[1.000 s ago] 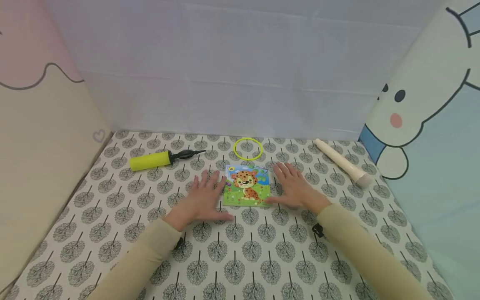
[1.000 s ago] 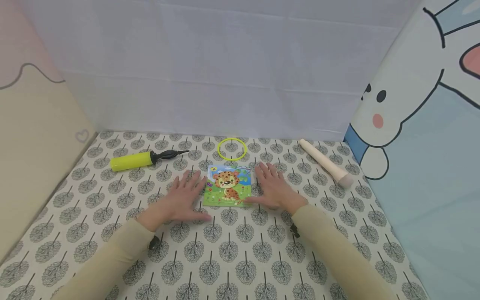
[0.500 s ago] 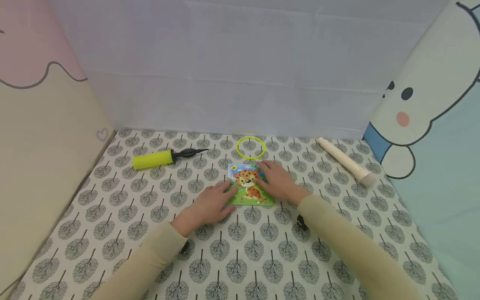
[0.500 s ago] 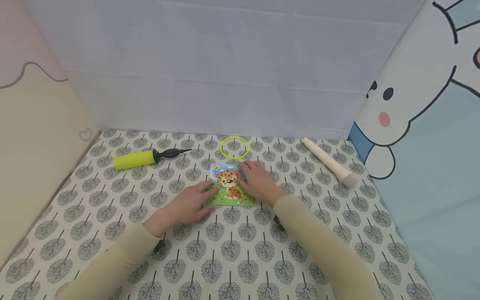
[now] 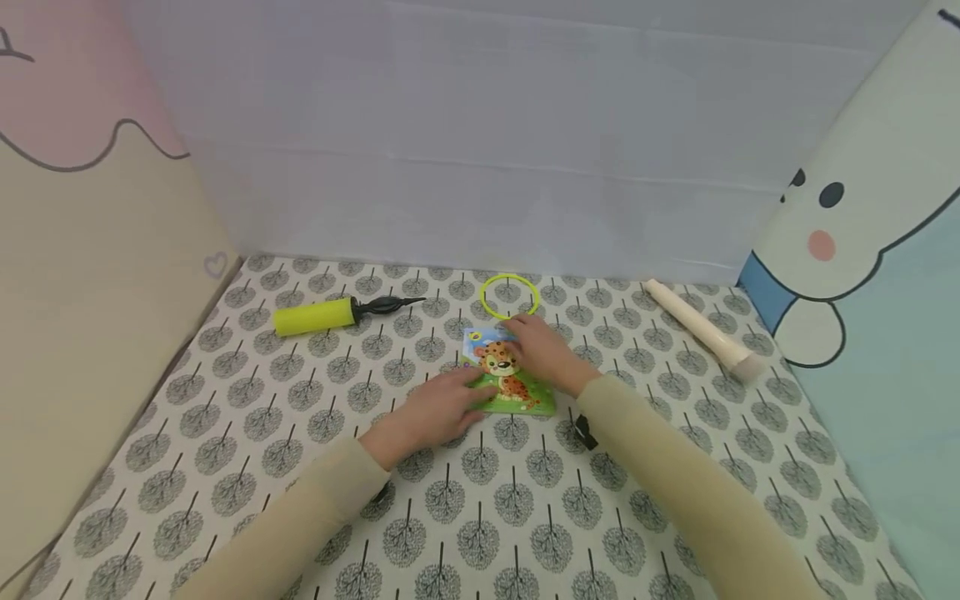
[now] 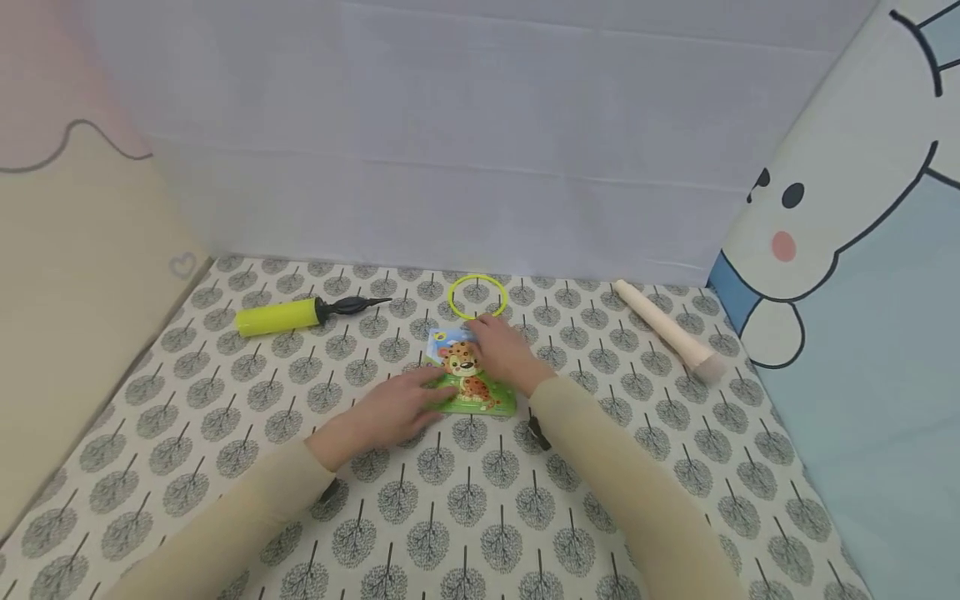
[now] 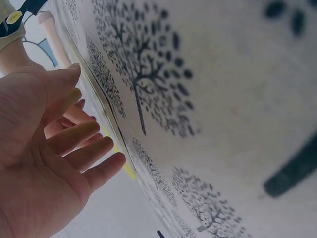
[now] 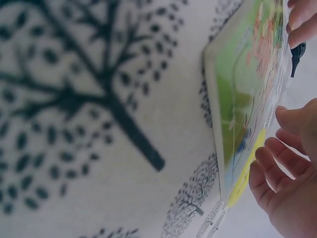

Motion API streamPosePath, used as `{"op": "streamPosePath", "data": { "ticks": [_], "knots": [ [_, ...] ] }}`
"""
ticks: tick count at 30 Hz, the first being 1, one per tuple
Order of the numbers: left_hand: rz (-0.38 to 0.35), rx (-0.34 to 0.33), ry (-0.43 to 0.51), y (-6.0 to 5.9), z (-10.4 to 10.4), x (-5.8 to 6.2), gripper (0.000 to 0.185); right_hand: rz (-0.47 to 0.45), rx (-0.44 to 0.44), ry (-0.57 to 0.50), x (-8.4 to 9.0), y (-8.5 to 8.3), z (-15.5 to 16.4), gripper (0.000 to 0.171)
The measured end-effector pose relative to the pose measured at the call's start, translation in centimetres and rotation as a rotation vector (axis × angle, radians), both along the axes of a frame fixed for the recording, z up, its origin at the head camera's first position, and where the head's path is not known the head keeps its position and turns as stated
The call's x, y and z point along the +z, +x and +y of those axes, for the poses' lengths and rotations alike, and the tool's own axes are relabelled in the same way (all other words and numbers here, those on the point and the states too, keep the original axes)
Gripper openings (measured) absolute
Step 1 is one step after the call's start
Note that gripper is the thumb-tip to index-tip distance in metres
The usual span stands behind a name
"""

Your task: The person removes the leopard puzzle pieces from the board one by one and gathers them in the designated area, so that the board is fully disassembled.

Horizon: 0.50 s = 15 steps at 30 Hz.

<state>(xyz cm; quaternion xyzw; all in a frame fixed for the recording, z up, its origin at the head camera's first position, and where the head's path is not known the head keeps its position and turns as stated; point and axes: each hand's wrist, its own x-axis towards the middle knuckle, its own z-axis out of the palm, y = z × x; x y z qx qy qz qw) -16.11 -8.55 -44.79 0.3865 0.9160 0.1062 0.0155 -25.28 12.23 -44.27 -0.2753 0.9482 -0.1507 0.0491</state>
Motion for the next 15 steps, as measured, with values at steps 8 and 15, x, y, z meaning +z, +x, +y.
{"op": "streamPosePath", "data": {
  "ticks": [8,15],
  "knots": [
    [-0.079,0.012,-0.069,-0.1,0.5,-0.4,0.044,-0.043,0.019,0.005,-0.6,-0.9,-0.9,0.041],
    [-0.071,0.005,-0.084,-0.3,0.7,-0.5,0.041,-0.020,0.080,-0.010,-0.8,-1.6,-1.4,0.034]
  ]
}}
